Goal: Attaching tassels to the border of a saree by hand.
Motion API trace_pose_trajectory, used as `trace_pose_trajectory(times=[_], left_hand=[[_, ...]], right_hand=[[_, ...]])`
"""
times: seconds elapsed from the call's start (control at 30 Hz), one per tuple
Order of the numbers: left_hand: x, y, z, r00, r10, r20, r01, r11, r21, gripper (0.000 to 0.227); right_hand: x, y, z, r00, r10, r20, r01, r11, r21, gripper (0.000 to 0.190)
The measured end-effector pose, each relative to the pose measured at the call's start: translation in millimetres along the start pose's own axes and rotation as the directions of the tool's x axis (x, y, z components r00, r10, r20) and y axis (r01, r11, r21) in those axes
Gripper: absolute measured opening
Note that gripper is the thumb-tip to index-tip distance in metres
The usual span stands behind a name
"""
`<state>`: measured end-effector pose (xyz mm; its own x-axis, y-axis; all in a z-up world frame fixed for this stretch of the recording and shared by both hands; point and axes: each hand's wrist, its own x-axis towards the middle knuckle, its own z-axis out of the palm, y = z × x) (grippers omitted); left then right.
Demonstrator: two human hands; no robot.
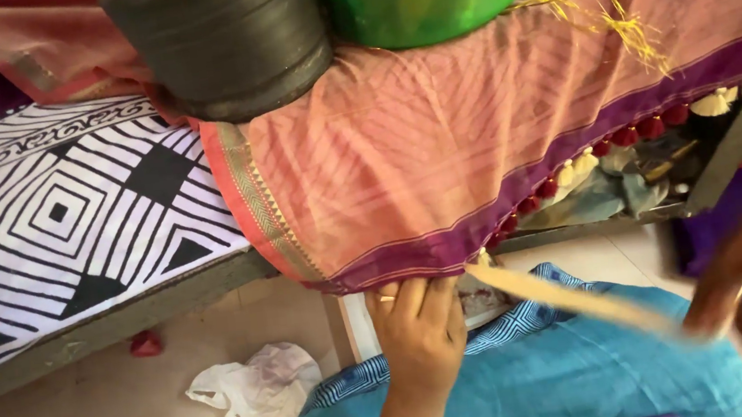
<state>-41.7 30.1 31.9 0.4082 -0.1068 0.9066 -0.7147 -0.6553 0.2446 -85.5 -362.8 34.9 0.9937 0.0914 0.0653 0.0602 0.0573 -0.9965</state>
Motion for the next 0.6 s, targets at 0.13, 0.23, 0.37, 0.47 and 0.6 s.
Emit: trace_pose_trajectory(times=[0.13, 0.23, 0.37, 0.47, 0.6], left_hand=[[-10, -1, 22, 0.99, -0.139, -0.035, 0.136, 0.987, -0.09, 0.019], [-25, 9, 42, 0.791, -0.589, 0.162, 0.574, 0.626, -0.528, 0.016], [-27, 13, 42, 0.38, -0.731, 0.567, 0.758, -0.106, -0.644, 0.02], [-40, -2, 48, 0.301, -0.728, 0.615, 0.698, -0.271, -0.663, 0.016], [-43, 6, 56, 0.248, -0.712, 0.657, 0.586, -0.43, -0.687, 0.015]], right_hand=[[-27, 107, 93, 0.964, 0.189, 0.187, -0.17, 0.979, -0.112, 0.022], [-21, 136, 161, 0.942, 0.085, 0.325, -0.073, 0.996, -0.048, 0.039], [15, 130, 184, 0.938, -0.075, 0.338, 0.091, 0.995, -0.032, 0.045], [58, 104, 193, 0.963, -0.261, 0.063, 0.249, 0.956, 0.158, 0.04], [95, 63, 218, 0.986, 0.138, 0.092, -0.164, 0.885, 0.436, 0.034]])
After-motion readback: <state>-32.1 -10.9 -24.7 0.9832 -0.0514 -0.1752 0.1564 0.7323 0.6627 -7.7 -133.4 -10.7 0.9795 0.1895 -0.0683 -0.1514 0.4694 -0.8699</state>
